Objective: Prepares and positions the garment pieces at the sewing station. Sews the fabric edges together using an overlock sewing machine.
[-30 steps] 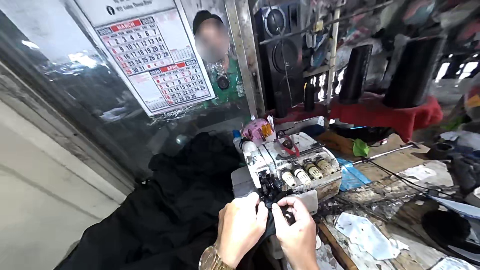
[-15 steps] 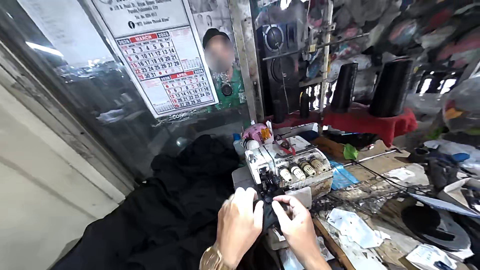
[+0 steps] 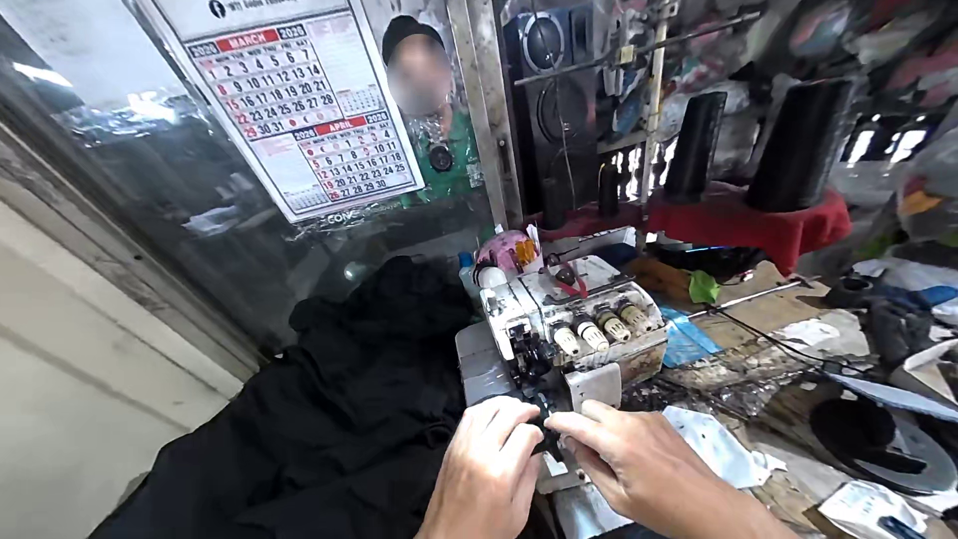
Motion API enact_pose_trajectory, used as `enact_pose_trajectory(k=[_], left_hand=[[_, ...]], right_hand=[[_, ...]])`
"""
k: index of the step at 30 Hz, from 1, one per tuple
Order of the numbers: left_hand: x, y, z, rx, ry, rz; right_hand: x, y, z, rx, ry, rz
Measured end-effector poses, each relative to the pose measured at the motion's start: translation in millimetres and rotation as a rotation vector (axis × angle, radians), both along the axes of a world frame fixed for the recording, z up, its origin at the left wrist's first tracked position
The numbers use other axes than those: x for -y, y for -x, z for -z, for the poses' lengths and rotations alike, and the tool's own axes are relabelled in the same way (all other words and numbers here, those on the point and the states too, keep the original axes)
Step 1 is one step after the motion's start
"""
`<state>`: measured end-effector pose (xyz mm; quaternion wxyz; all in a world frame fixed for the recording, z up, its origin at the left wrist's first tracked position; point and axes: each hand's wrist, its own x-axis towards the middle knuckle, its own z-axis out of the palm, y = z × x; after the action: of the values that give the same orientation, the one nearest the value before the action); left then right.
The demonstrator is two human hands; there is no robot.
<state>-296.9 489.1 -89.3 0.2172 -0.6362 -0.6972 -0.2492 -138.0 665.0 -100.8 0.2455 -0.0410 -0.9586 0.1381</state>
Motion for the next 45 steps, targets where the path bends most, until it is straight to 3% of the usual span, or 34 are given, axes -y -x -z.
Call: enact_pose_trajectory(k=[9,14,17,24,30,33,36,39,41,45], left_hand=[[-1,-2,-7,-0.028,0.093,-0.116],[-3,-6,5,0.049,0.002,-0.16],[-6,8,13,0.139,-0.071,-0.139],[-3,25,10,0.265,-0.022,-0.062],[2,43,5,0.362,0.066,0.017],[2,65,2,0.364,0.111,-0.01],[19,74,-6,0.364,0.14,0.039],[27,66,-20,0.363,0.078,0.098],[19,61,-25,0.314,0.011,0.038],[8,59,-10,0.162,0.064,-0.112]], right_hand=[[-1,-2,2,0.0,-0.028,0.025],[-1,0,6,-0.004,-0.033,0.049],[-2,8,6,0.038,-0.004,0.056],[-6,7,14,0.072,0.078,0.02],[-6,-5,29,-0.083,0.26,-0.02],[0,5,15,-0.13,0.225,-0.016],[8,16,-8,-0.034,0.14,-0.057],[15,31,-34,0.207,0.097,-0.097],[18,39,-46,0.355,0.092,-0.123],[14,24,-37,0.299,0.095,-0.178]])
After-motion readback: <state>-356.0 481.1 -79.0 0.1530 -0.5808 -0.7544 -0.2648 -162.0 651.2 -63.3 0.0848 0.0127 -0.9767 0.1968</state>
